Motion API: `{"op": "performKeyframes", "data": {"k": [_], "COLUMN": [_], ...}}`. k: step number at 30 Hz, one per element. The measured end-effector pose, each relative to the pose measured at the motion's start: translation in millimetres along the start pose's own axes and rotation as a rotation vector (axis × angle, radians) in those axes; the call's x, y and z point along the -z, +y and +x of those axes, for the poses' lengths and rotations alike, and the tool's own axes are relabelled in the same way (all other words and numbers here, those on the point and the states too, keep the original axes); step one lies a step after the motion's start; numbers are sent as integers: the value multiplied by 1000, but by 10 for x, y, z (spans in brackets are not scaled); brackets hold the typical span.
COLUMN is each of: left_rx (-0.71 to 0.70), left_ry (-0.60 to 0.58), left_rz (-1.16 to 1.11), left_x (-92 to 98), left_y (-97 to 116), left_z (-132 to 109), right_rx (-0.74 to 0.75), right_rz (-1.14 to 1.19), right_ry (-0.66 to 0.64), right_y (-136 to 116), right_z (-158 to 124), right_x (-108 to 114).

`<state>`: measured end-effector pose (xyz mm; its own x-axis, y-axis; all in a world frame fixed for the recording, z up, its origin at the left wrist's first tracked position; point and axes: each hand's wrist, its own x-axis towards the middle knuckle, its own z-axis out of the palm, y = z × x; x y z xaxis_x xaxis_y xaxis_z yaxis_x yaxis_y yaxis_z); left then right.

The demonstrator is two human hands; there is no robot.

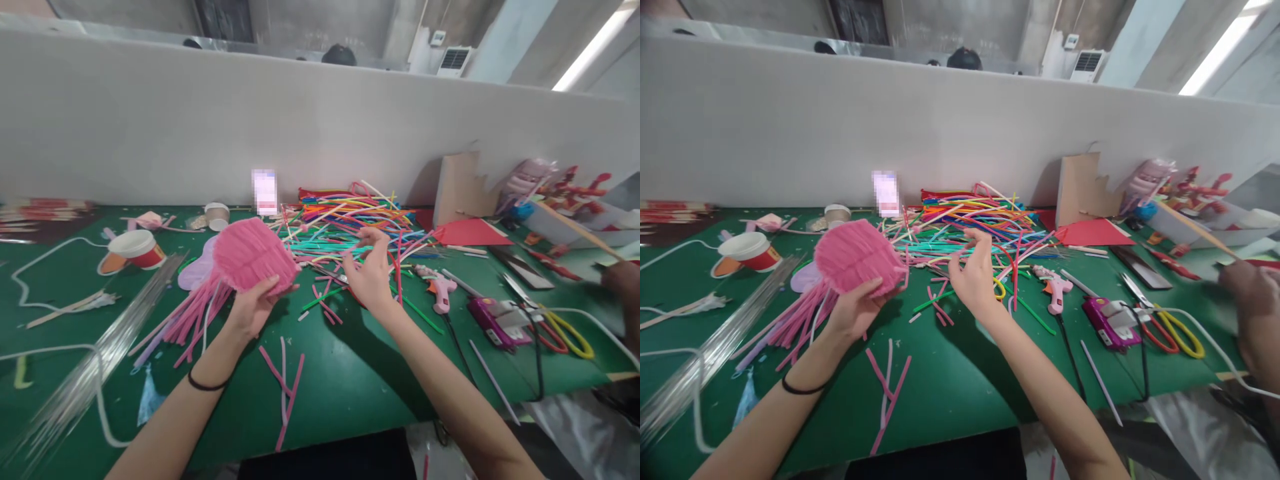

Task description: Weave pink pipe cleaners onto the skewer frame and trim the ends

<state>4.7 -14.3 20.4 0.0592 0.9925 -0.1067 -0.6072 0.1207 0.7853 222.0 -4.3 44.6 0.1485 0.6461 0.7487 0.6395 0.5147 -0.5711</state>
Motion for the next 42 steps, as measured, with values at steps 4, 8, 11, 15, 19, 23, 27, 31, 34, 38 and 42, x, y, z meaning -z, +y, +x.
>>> {"op": "performKeyframes", "data": {"k": [4,8,11,15,19,23,27,31,34,38,42], "left_rx": [-96,-155,-184,-333,-538,-647,-697,-600,-539,-608,-671], "left_ry": [92,82,68,128,250,256,273,129,4,133,269], "left_rz": [-29,30,138,435,723,852,908,1011,1036,1038,994], "left_x": [-24,-68,-51,20,28,1,18,79,110,103,22], "left_y": [-23,-108,-197,-293,-346,-381,-413,-479,-539,-564,-513], "left_z": [36,-5,-33,-63,-89,-90,-99,-73,-38,-43,-61], "right_rx": [-139,-394,-544,-486,-442,-553,-607,-618,-656,-640,-526], "right_rz": [131,320,494,368,350,511,551,631,679,679,519], "right_ry": [-323,-468,-480,-432,-433,-450,-444,-393,-351,-341,-351], "right_y": [-74,-180,-164,-138,-184,-222,-217,-208,-220,-243,-252], "right_z": [-184,-316,-351,-360,-367,-387,-413,-454,-499,-556,-583], "right_x": [-96,-324,-430,-408,-378,-412,-441,-477,-505,-508,-491]}}
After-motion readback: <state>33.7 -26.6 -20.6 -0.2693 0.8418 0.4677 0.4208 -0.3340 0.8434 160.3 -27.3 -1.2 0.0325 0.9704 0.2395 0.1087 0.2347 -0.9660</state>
